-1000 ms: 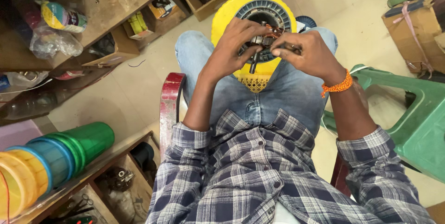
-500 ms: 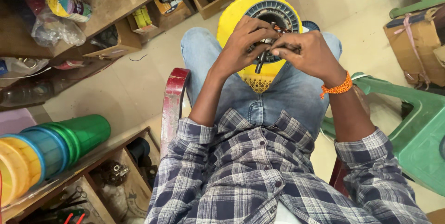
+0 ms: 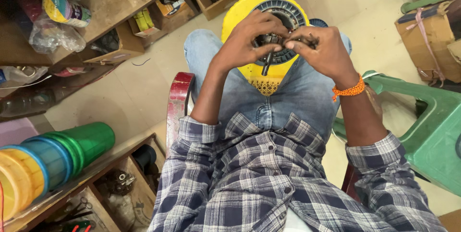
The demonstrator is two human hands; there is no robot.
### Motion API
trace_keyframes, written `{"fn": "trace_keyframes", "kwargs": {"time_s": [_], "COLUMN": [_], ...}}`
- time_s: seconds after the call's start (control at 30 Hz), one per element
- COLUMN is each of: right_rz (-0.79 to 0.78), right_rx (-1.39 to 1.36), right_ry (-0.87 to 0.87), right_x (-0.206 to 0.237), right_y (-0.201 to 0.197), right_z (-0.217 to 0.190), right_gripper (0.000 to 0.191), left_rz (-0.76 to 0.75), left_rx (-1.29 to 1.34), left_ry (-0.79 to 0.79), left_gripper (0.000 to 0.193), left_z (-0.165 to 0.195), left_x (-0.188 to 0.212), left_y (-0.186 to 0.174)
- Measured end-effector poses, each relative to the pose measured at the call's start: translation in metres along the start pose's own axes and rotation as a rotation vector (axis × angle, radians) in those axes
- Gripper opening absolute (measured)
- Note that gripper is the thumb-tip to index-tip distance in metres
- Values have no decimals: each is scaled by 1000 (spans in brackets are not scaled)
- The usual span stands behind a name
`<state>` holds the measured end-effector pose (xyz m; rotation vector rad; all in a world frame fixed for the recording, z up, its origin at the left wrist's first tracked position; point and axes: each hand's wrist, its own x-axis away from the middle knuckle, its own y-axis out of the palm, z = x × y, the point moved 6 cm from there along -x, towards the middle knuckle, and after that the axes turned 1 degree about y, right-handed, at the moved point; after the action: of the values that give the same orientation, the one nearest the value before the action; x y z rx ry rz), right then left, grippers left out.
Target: The person sits on a chair and works on a yellow cylindrical electrical component resting on their lap. They use their hands to adjust copper windings and small parts inside the component, then pick up a screwdriver from a nearby shelf and use it to tighten or adjust internal elements. The person continues to manipulate the component with both hands throughout the clip.
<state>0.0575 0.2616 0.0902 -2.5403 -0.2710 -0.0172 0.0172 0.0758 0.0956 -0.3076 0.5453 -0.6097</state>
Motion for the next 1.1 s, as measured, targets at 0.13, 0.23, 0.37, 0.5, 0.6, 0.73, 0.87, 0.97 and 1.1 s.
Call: {"fn": "trace_keyframes", "kwargs": {"time_s": [0.13, 0.23, 0.37, 0.5, 0.6, 0.73, 0.87, 0.97, 1.1], "right_rz": [-14, -20, -1, -14, -27, -24, -5, -25, 33], "right_rx": [-49, -67, -81, -71, -61, -103, -100, -79, -48], "right_ry": [12, -4, 2, 28, 36, 7, -95, -70, 120], "right_x": [1, 2, 4, 13, 18, 19, 19, 26, 43], "right_y": [1, 5, 13, 20, 24, 36, 48, 62, 73], "right_z": [-1, -1, 1, 4, 6, 7, 7, 15, 36], "right_gripper": [13, 13, 13, 13, 13, 12, 14, 14, 17], "left_rz": [27, 37, 18, 39, 13, -93, -121, -59, 89], "left_rx": [-44, -67, -48, -88, -57, -18, -15, -71, -153], "left_ry": [-25, -53, 0, 61, 37, -48, 63, 39, 15], "left_gripper": [19, 16, 14, 17, 18, 39, 59, 61, 55], "left_z": [3, 1, 2, 8, 2, -11, -3, 2, 11], "left_x": [-5, -4, 1, 9, 8, 6, 10, 18, 25], "left_y": [0, 0, -1, -1, -1, -3, -1, 5, 11]}}
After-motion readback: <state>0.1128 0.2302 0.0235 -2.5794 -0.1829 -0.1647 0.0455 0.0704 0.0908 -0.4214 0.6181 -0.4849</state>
